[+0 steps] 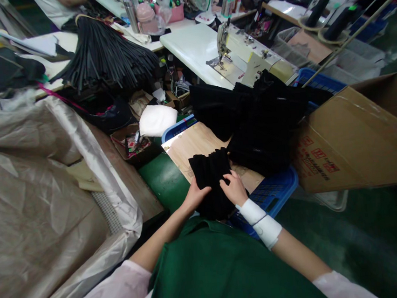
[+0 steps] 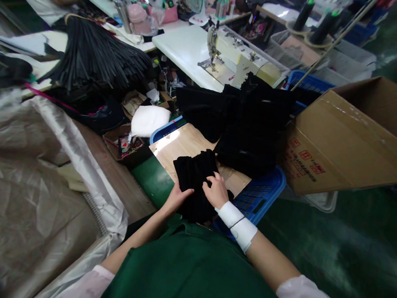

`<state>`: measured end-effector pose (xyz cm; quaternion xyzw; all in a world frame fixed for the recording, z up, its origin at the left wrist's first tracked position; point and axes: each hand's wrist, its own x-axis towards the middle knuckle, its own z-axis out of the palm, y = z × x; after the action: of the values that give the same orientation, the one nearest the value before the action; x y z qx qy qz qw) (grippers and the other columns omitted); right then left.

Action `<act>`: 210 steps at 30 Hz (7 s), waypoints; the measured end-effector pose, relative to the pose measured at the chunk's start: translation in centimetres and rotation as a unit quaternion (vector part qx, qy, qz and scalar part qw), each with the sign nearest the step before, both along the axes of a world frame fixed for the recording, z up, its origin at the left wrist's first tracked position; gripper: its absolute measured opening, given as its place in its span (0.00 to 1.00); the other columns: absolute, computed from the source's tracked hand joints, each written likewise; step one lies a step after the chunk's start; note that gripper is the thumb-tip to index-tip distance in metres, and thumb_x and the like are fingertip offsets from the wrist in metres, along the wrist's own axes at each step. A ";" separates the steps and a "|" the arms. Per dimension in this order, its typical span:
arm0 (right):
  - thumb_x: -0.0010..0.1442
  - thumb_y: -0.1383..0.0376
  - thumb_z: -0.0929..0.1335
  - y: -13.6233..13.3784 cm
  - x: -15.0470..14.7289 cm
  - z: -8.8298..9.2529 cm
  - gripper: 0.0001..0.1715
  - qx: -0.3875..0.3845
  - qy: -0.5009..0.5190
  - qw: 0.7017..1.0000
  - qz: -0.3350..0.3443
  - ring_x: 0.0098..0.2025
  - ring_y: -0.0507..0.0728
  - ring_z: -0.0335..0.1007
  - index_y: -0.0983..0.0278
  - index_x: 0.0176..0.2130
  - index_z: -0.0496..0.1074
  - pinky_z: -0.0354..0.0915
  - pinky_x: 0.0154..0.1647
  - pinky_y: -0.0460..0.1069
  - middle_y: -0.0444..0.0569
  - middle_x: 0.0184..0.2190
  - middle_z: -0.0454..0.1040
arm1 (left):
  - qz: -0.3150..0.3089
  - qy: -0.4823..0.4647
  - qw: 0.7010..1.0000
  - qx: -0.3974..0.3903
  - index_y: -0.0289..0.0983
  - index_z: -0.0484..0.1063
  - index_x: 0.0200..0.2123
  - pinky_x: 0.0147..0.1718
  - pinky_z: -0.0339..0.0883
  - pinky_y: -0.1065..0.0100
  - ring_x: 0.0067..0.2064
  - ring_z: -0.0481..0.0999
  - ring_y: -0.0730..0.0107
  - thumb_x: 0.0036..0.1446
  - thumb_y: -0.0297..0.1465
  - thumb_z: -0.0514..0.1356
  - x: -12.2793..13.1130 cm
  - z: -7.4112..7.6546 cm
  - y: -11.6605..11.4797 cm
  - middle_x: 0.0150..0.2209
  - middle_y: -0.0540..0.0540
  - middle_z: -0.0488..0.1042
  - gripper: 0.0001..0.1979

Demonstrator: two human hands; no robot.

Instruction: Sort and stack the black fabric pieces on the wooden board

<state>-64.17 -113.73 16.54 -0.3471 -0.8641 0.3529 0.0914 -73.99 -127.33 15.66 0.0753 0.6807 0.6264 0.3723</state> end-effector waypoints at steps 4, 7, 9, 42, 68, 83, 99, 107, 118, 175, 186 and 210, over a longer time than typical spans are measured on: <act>0.53 0.70 0.63 0.6 0.5 -0.5 0.14 -0.021 0.053 0.998 -0.037 0.48 0.61 0.67 0.63 0.41 0.69 0.63 0.55 0.58 0.52 0.41 0.69 | -0.001 -0.034 0.999 -0.010 0.35 0.66 0.51 0.58 0.63 0.53 0.54 0.72 0.52 0.41 0.24 0.60 -0.1 -0.1 -0.5 0.50 0.42 0.73 0.29; 0.52 0.73 0.61 0.5 0.6 -0.2 0.11 -0.023 0.029 0.999 -0.010 0.48 0.61 0.66 0.62 0.31 0.70 0.62 0.55 0.57 0.53 0.40 0.68 | -0.003 -0.033 0.999 -0.010 0.34 0.65 0.52 0.58 0.63 0.52 0.55 0.71 0.51 0.41 0.25 0.62 -0.2 0.0 -0.6 0.51 0.40 0.73 0.30; 0.54 0.73 0.61 0.2 0.4 0.1 0.14 -0.020 0.002 1.000 0.010 0.54 0.62 0.63 0.62 0.28 0.74 0.61 0.58 0.58 0.55 0.46 0.68 | -0.007 -0.026 1.000 -0.003 0.34 0.64 0.53 0.59 0.62 0.51 0.55 0.71 0.49 0.41 0.28 0.65 -0.2 0.1 -0.6 0.51 0.39 0.73 0.32; 0.53 0.65 0.69 -0.8 -0.2 0.1 0.05 0.011 -0.023 1.000 -0.007 0.55 0.65 0.63 0.63 0.33 0.73 0.62 0.57 0.59 0.57 0.52 0.66 | -0.001 0.010 1.000 -0.009 0.32 0.62 0.53 0.56 0.64 0.54 0.53 0.72 0.53 0.39 0.25 0.66 0.2 -0.6 -0.1 0.50 0.40 0.72 0.34; 0.53 0.60 0.72 -2.1 -0.5 1.7 0.11 0.001 -0.076 0.997 -0.002 0.63 0.67 0.58 0.62 0.36 0.74 0.63 0.57 0.59 0.58 0.61 0.57 | -0.004 0.033 0.999 0.014 0.35 0.62 0.53 0.57 0.64 0.51 0.54 0.73 0.52 0.38 0.29 0.70 0.5 0.0 0.2 0.51 0.40 0.74 0.37; 0.54 0.69 0.67 -1.3 0.0 0.6 0.01 0.008 -0.024 1.000 0.009 0.62 0.67 0.61 0.64 0.29 0.69 0.61 0.59 0.60 0.62 0.58 0.62 | -0.011 0.014 0.999 -0.026 0.34 0.65 0.50 0.51 0.68 0.56 0.49 0.74 0.55 0.39 0.23 0.60 0.2 0.2 -0.2 0.45 0.43 0.74 0.29; 0.55 0.66 0.68 -1.4 0.0 0.5 0.04 0.005 -0.010 1.000 0.002 0.62 0.65 0.61 0.63 0.29 0.68 0.61 0.59 0.59 0.60 0.58 0.62 | 0.011 0.017 0.999 -0.031 0.34 0.65 0.50 0.54 0.66 0.53 0.50 0.74 0.54 0.38 0.23 0.65 0.3 -0.2 0.1 0.46 0.42 0.74 0.31; 0.54 0.75 0.64 -0.9 0.5 -0.3 0.10 0.007 0.034 0.999 0.014 0.62 0.63 0.61 0.62 0.33 0.71 0.60 0.61 0.58 0.57 0.57 0.61 | 0.020 -0.065 0.997 -0.022 0.35 0.67 0.47 0.50 0.69 0.54 0.46 0.75 0.55 0.37 0.25 0.59 0.0 -0.3 -0.7 0.42 0.43 0.76 0.28; 0.49 0.75 0.69 -2.4 -0.7 -0.8 0.21 0.028 -0.009 0.998 0.046 0.65 0.71 0.56 0.60 0.43 0.78 0.61 0.62 0.63 0.58 0.66 0.53 | 0.014 -0.020 1.000 -0.010 0.36 0.68 0.45 0.46 0.72 0.54 0.46 0.77 0.49 0.35 0.28 0.59 -1.1 -1.6 -0.7 0.39 0.44 0.78 0.27; 0.55 0.61 0.71 -1.8 -1.1 0.3 0.08 0.008 -0.052 0.999 0.004 0.62 0.67 0.59 0.64 0.35 0.77 0.62 0.60 0.58 0.59 0.62 0.59 | 0.032 0.048 0.998 -0.002 0.35 0.68 0.47 0.55 0.66 0.55 0.51 0.75 0.55 0.40 0.24 0.67 0.4 -0.9 0.8 0.49 0.41 0.76 0.27; 0.53 0.70 0.69 -1.5 -1.0 -1.9 0.30 -0.015 0.064 0.996 -0.057 0.67 0.63 0.53 0.65 0.56 0.65 0.58 0.64 0.57 0.60 0.66 0.53 | 0.022 -0.048 0.998 -0.024 0.35 0.68 0.51 0.55 0.67 0.54 0.52 0.76 0.52 0.43 0.25 0.68 -1.8 -2.7 -1.0 0.49 0.39 0.77 0.29; 0.42 0.51 0.72 9.1 7.3 9.6 0.27 -0.483 0.180 0.844 -0.150 0.36 0.64 0.77 0.63 0.40 0.75 0.72 0.41 0.57 0.51 0.32 0.79 | 0.060 -0.119 0.986 -0.096 0.36 0.69 0.43 0.33 0.74 0.65 0.33 0.79 0.61 0.42 0.30 0.69 -8.3 3.1 -5.0 0.34 0.44 0.79 0.22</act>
<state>-56.86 -104.65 26.16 -0.4028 -0.4900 0.7641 0.1178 -82.25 -132.33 18.77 -0.0770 0.6921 0.5834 0.4180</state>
